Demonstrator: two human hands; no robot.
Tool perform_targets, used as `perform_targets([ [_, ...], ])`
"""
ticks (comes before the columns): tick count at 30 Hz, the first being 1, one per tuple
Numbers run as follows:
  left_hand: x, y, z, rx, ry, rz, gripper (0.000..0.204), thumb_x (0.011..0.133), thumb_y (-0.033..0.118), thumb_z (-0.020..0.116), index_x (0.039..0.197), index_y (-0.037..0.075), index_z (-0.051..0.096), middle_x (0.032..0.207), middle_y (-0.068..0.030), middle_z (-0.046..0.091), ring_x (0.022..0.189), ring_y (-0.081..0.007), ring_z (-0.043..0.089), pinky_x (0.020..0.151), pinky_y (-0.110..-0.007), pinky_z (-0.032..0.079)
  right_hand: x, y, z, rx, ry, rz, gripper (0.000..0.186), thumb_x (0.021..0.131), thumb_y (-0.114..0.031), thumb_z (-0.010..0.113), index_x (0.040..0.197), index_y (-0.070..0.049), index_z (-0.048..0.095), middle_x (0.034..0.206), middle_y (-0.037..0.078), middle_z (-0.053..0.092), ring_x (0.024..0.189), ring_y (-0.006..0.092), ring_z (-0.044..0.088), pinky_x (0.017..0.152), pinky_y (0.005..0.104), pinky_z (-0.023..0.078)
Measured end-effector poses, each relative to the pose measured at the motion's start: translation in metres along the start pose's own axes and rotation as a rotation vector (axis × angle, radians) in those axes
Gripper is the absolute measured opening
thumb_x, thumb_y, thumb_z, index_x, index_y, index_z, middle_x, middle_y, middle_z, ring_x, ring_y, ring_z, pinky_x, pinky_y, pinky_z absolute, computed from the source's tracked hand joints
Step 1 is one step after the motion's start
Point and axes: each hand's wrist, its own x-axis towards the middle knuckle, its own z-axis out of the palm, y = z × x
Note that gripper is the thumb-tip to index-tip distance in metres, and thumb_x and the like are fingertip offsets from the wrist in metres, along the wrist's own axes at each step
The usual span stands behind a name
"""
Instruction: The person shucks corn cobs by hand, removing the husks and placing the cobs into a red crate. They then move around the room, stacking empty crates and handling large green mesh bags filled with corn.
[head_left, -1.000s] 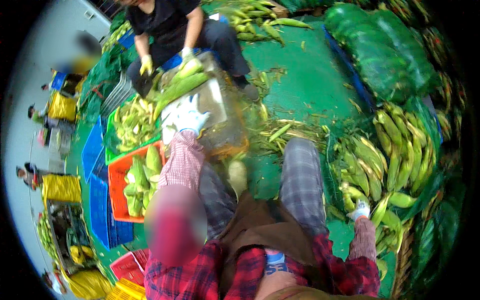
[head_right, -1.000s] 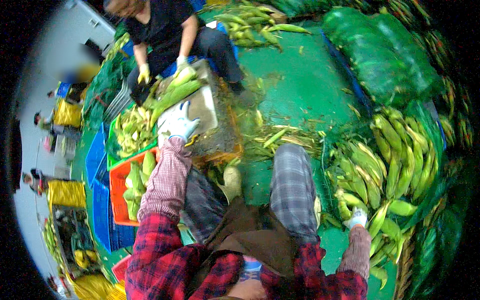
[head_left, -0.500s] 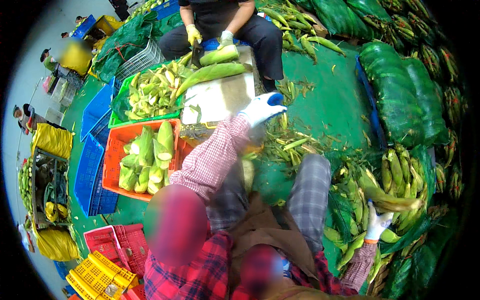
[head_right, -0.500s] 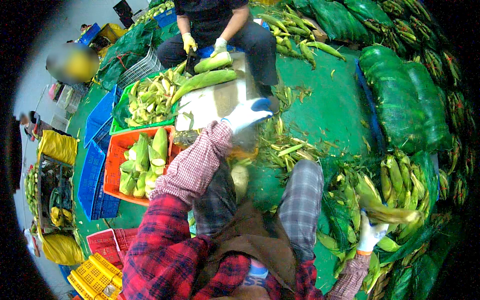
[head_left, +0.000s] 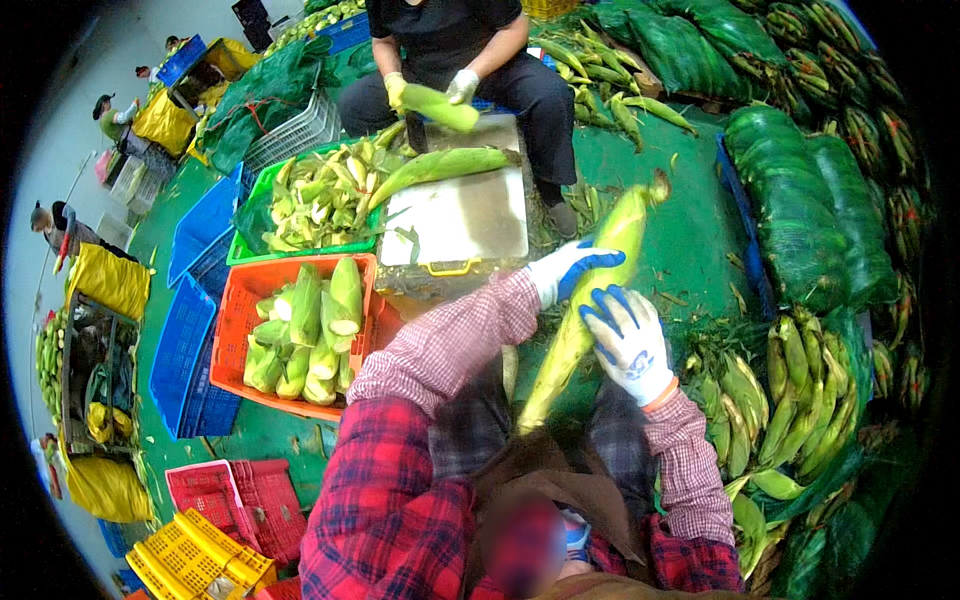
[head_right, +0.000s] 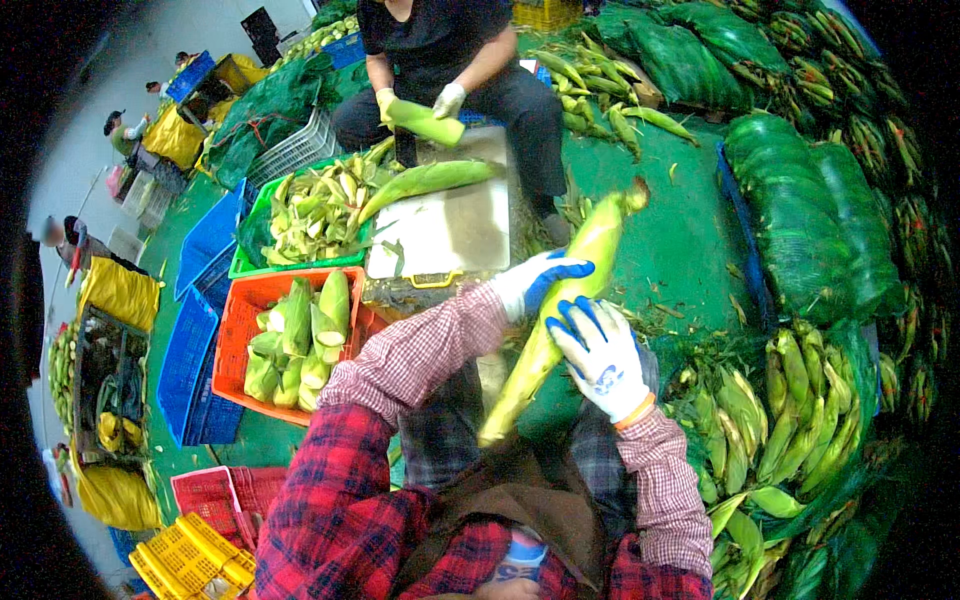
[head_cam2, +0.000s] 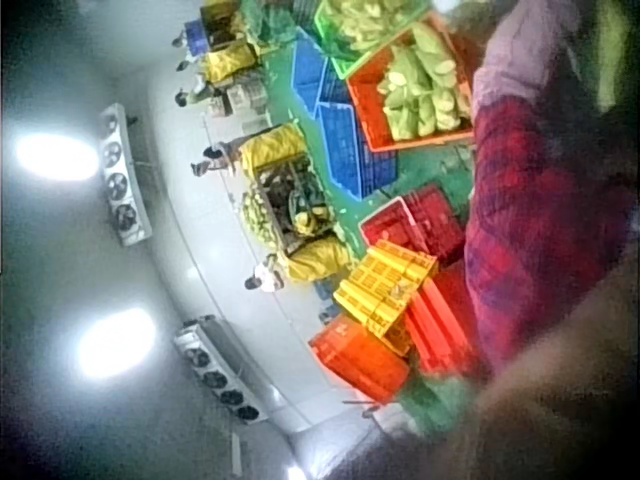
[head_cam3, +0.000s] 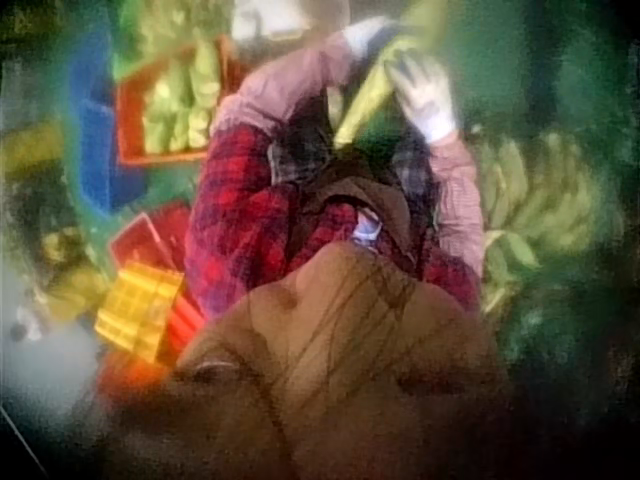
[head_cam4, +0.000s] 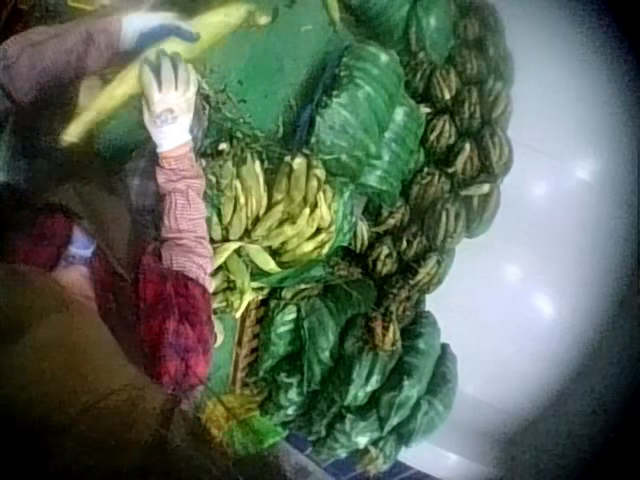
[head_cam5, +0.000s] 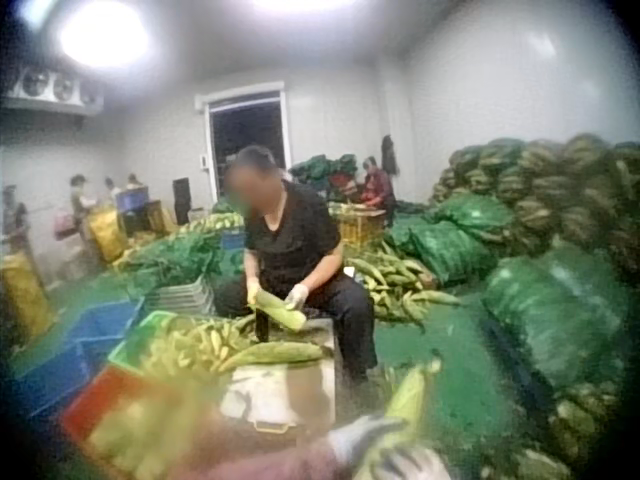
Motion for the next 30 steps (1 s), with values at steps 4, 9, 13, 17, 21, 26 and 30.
perform_targets([
  [4, 0.010, 0.034, -0.014, 0.647, 0.306, 0.415, 0.080, 0.067, 0.035, 0.088, 0.129, -0.002, 0.053, 0.117, -0.0153, 0.064, 0.104, -0.0291, 0.063, 0.094, -0.038, 0.051, -0.062, 0.038, 0.009, 0.126, 0.201, 0.397, 0.055, 0.077, -0.020, 0.073, 0.128, -0.007, 0.057, 0.134, 0.019, 0.053, 0.122, 0.0401, 0.050, 0.104, 0.0495, 0.039],
  [9, -0.005, 0.069, -0.030, 1.214, 0.542, 0.418, 0.086, 0.065, 0.035, 0.088, 0.134, 0.000, 0.051, 0.127, -0.0159, 0.062, 0.115, -0.0263, 0.061, 0.102, -0.036, 0.046, -0.235, 0.111, 0.017, 0.515, 0.503, 1.283, 0.046, 0.088, -0.015, 0.069, 0.130, -0.001, 0.057, 0.127, 0.014, 0.063, 0.113, 0.0217, 0.061, 0.099, 0.0339, 0.048],
  [13, -0.006, 0.082, -0.083, 1.188, 0.817, 0.210, 0.093, 0.064, 0.028, 0.089, 0.141, 0.000, 0.045, 0.133, -0.0207, 0.058, 0.119, -0.0304, 0.058, 0.103, -0.037, 0.044, -0.350, 0.112, 0.006, 0.289, 0.491, 1.697, 0.039, 0.085, -0.014, 0.071, 0.120, 0.000, 0.063, 0.114, 0.012, 0.069, 0.102, 0.0209, 0.066, 0.091, 0.0317, 0.051],
  [17, 0.002, 0.073, -0.148, 1.536, 0.824, 0.399, 0.097, 0.062, 0.028, 0.088, 0.142, -0.001, 0.042, 0.138, -0.0233, 0.051, 0.126, -0.0360, 0.050, 0.107, -0.039, 0.040, -0.454, 0.104, 0.005, 0.163, 0.463, 1.979, 0.037, 0.083, -0.020, 0.073, 0.113, -0.001, 0.066, 0.104, 0.012, 0.071, 0.094, 0.0210, 0.067, 0.084, 0.0328, 0.052],
  [21, 0.001, 0.056, -0.146, 1.909, 0.726, 0.149, 0.094, 0.062, 0.026, 0.086, 0.144, 0.005, 0.043, 0.137, -0.0225, 0.052, 0.126, -0.0371, 0.051, 0.106, -0.041, 0.041, -0.512, 0.120, 0.005, 0.036, 0.283, 2.138, 0.051, 0.079, -0.036, 0.073, 0.118, -0.003, 0.064, 0.111, 0.019, 0.068, 0.107, 0.0340, 0.063, 0.093, 0.0406, 0.049],
  [26, 0.002, 0.053, -0.157, 1.938, 0.727, -0.273, 0.092, 0.063, 0.028, 0.085, 0.144, 0.011, 0.044, 0.128, -0.0186, 0.062, 0.117, -0.0356, 0.060, 0.099, -0.042, 0.047, -0.479, 0.173, 0.020, -0.313, -0.122, 1.792, 0.065, 0.082, -0.040, 0.068, 0.136, -0.010, 0.051, 0.138, 0.017, 0.053, 0.126, 0.0341, 0.051, 0.104, 0.0406, 0.042],
  [30, 0.011, 0.036, -0.152, 2.049, 0.774, -0.306, 0.088, 0.065, 0.036, 0.080, 0.144, 0.015, 0.046, 0.132, -0.0178, 0.058, 0.121, -0.0356, 0.057, 0.100, -0.043, 0.046, -0.446, 0.234, 0.027, -0.438, -0.458, 1.569, 0.083, 0.077, -0.051, 0.073, 0.143, -0.011, 0.042, 0.147, 0.017, 0.043, 0.135, 0.0362, 0.040, 0.111, 0.0513, 0.033],
])
